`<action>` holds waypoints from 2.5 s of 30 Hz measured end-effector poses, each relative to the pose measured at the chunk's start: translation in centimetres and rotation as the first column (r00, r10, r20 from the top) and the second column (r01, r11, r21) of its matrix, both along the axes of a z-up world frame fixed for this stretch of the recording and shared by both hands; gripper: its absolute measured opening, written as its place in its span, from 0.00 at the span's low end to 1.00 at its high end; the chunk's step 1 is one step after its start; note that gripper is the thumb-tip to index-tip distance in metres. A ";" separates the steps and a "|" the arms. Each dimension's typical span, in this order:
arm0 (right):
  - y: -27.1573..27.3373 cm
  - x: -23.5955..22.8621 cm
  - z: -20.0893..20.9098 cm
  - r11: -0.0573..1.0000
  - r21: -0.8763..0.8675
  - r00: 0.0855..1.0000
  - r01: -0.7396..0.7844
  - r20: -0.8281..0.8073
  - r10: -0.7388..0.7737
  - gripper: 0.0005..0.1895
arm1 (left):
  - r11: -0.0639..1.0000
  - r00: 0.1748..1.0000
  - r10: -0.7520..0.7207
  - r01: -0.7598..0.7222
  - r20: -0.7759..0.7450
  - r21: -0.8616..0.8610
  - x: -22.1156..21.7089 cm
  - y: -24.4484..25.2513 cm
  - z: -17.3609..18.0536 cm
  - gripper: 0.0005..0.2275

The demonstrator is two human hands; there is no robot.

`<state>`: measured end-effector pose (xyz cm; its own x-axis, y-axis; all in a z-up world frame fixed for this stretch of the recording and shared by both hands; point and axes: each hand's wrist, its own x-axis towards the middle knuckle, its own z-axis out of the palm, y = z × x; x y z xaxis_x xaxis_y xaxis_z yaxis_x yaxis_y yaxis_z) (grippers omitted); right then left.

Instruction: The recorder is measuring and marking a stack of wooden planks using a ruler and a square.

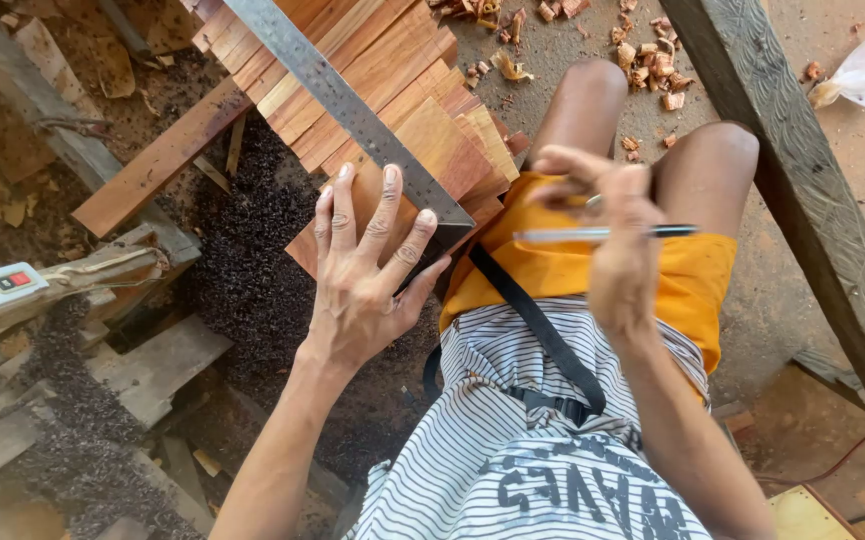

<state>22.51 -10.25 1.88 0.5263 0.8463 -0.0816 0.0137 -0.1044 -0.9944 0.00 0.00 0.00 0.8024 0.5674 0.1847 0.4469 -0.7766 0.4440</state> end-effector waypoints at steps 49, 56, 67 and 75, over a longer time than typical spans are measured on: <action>2.8 2.6 5.1 0.615 -0.715 0.526 -0.334 0.400 0.751 0.22 | 1.000 1.000 -0.004 0.004 -0.002 0.017 0.1 0.1 -0.1 0.19; 1.2 -2.6 -1.8 0.889 -0.362 0.925 -0.281 0.143 0.351 0.17 | 1.000 1.000 -0.014 0.014 -0.022 0.024 0.2 0.2 0.7 0.20; -1.7 -1.3 -4.5 0.983 -0.186 0.937 0.009 -0.342 -0.073 0.09 | 0.997 0.986 0.067 -0.071 -0.156 -0.023 -0.7 0.8 1.0 0.33; -6.8 5.8 2.4 0.981 -0.128 0.855 0.144 0.515 -0.058 0.13 | 0.945 0.974 0.208 -0.176 0.090 -0.277 -2.5 2.1 3.2 0.18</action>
<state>28.29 -17.00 4.32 0.6125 0.7849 0.0933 0.4918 -0.2860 -0.8224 -2.51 2.12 3.21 0.6555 0.7496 0.0916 0.5088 -0.5280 0.6799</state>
